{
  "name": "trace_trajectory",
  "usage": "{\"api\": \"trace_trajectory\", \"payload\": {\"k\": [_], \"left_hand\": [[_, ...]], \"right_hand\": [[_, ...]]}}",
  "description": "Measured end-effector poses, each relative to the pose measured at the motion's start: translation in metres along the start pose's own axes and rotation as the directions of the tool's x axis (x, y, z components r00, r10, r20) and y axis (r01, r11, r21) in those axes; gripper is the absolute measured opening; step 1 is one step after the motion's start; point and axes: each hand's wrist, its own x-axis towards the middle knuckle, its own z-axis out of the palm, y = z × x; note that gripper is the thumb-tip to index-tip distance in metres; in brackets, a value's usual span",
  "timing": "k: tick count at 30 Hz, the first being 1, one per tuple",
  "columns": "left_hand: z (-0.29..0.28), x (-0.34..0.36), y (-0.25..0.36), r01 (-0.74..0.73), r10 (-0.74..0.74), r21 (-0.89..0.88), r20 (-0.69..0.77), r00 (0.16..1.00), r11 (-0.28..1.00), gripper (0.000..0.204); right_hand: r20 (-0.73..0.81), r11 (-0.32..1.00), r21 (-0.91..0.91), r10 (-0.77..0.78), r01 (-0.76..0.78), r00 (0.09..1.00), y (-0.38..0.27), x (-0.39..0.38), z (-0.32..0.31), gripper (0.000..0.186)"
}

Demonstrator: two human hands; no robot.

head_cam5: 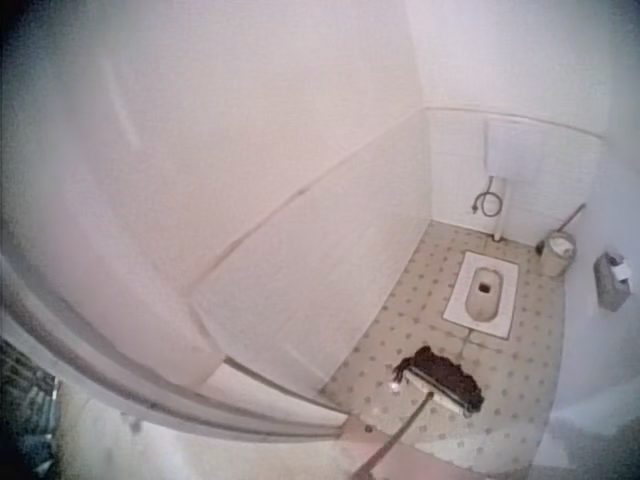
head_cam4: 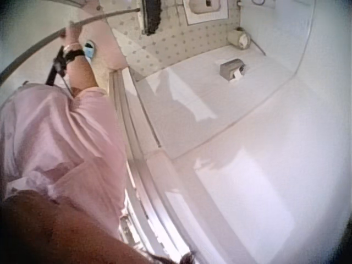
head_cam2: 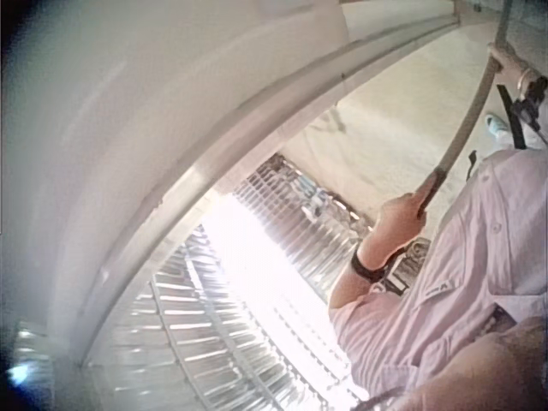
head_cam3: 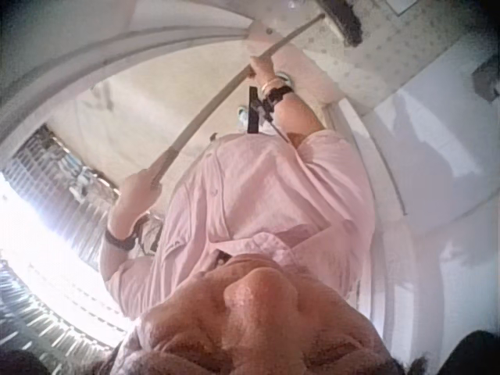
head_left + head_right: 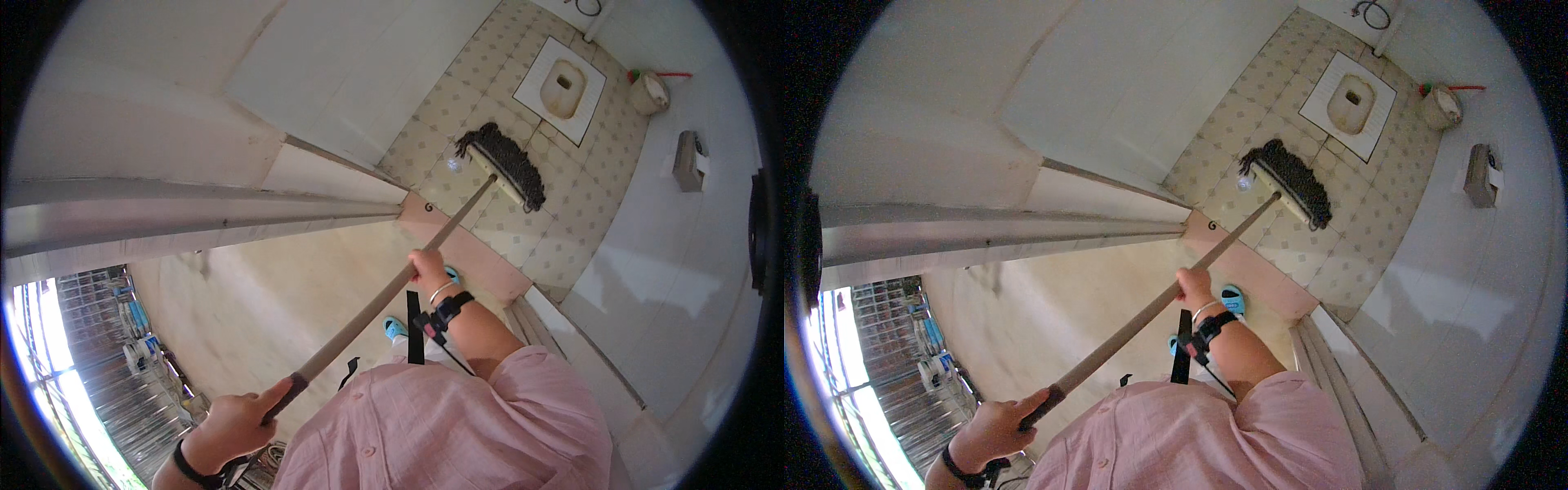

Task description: The person is using a long-handled cleaning brush to scrub the inside and surround of a squat toilet and a western-style toilet.

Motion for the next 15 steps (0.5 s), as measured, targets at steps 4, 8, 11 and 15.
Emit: {"api": "trace_trajectory", "payload": {"k": [4, 8, 11, 15], "left_hand": [[-0.002, 0.048, 0.026, -0.111, 0.111, 0.030, -0.003, 0.994, 0.993, 0.066], [0.005, 0.093, 0.037, -0.132, 0.130, -0.037, -0.047, 0.990, 0.991, 0.068], [0.011, 0.095, 0.034, -0.133, 0.129, -0.062, -0.066, 0.989, 0.989, 0.067], [0.026, 0.062, 0.007, -0.059, 0.056, -0.057, -0.046, 0.997, 0.997, 0.067]], "right_hand": [[0.204, 0.785, -0.466, -0.355, 0.409, 0.913, -0.017, 0.096, -0.067, 0.014], [0.035, 0.946, -0.254, -0.197, 0.199, 0.980, -0.073, 0.106, -0.050, 0.010], [-0.167, 0.961, -0.277, -0.034, -0.013, 0.985, -0.086, 0.100, -0.049, 0.021], [-0.095, 0.991, -0.134, -0.022, 0.009, 0.995, -0.039, 0.075, -0.009, 0.017]]}}
